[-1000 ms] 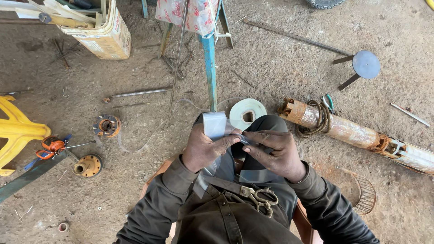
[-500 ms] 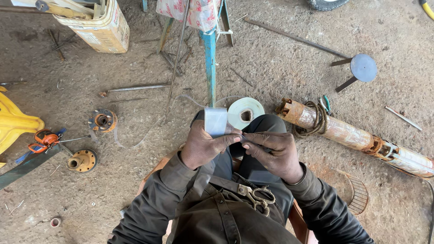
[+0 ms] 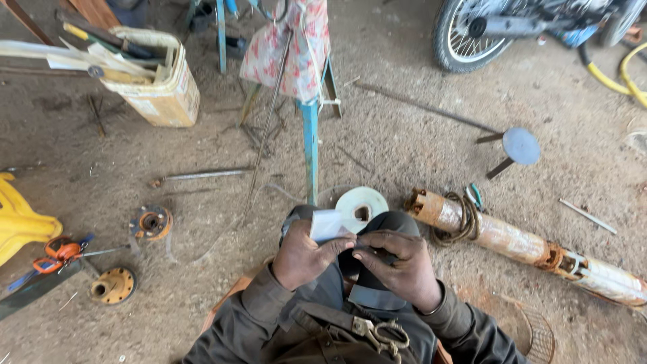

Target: The person sits on a chair in a workshop and cuts short strips of white tape from a roll, then presses each strip onto the teeth of a gear-like impeller inside a cylindrical housing mounted on a stand, repeating the cut-and-apply cycle.

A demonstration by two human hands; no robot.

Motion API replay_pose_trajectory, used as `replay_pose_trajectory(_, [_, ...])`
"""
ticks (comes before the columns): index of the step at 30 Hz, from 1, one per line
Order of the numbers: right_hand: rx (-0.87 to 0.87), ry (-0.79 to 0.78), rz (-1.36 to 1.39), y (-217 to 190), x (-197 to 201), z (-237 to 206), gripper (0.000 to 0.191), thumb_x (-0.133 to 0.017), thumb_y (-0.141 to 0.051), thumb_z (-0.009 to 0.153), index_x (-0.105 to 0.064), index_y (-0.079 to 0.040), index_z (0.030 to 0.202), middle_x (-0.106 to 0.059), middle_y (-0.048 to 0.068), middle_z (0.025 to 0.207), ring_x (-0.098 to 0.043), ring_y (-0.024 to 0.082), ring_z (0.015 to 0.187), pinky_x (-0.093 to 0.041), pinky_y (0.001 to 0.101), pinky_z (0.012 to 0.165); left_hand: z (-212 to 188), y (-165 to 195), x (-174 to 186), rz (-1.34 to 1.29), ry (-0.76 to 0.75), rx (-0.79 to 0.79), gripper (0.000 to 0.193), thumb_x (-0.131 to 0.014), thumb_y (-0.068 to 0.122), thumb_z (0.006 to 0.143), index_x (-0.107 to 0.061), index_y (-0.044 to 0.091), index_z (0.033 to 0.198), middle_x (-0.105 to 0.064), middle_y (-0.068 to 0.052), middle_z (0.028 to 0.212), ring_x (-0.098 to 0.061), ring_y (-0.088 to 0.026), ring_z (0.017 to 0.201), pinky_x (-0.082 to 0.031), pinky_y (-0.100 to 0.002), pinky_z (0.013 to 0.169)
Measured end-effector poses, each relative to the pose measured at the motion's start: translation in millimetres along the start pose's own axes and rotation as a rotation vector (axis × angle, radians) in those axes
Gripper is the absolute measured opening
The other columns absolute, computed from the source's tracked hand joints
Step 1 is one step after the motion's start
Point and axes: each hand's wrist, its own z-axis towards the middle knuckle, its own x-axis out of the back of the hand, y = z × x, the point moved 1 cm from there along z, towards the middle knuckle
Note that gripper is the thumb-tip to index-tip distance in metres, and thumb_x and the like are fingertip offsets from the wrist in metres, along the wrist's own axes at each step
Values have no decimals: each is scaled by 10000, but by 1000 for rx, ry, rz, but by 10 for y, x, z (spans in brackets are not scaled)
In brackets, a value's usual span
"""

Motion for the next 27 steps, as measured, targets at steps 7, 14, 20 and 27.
replay_pose_trajectory(7, [-55, 32, -37, 56, -21, -63, 198, -839, -67, 796, -765, -25, 975, -816, 94, 919, -811, 165, 787, -638, 282, 637, -11, -174, -68, -161, 20, -30, 262, -796, 175, 913, -731, -20, 1076, -787, -68, 970, -738, -131, 893, -594, -275, 763])
replay_pose_trajectory(14, [387, -161, -226, -55, 278, 66, 263, -788, -38, 835, -768, -11, 1096, -759, 162, 1146, -781, 275, 1023, -652, 345, 851, 174, -361, 81, -368, 4, 74, 199, -822, 132, 902, -751, -26, 1000, -717, -69, 755, -620, -86, 546, -505, -259, 461])
replay_pose_trajectory(20, [515, -238, -373, -126, 341, 383, 278, -791, -34, 838, -767, -12, 1114, -751, 162, 1161, -777, 255, 1012, -660, 333, 858, 283, -485, 169, -523, 17, 50, 218, -794, 104, 909, -754, -52, 1057, -742, -81, 828, -600, -90, 557, -501, -257, 471])
replay_pose_trajectory(27, [722, -218, -755, -242, 438, 958, 220, -758, -55, 849, -744, 19, 1056, -731, 158, 1131, -766, 247, 930, -654, 332, 751, 301, -1121, 351, -703, 286, 376, 200, -754, 124, 902, -729, -45, 1007, -734, -78, 843, -552, -127, 472, -442, -301, 412])
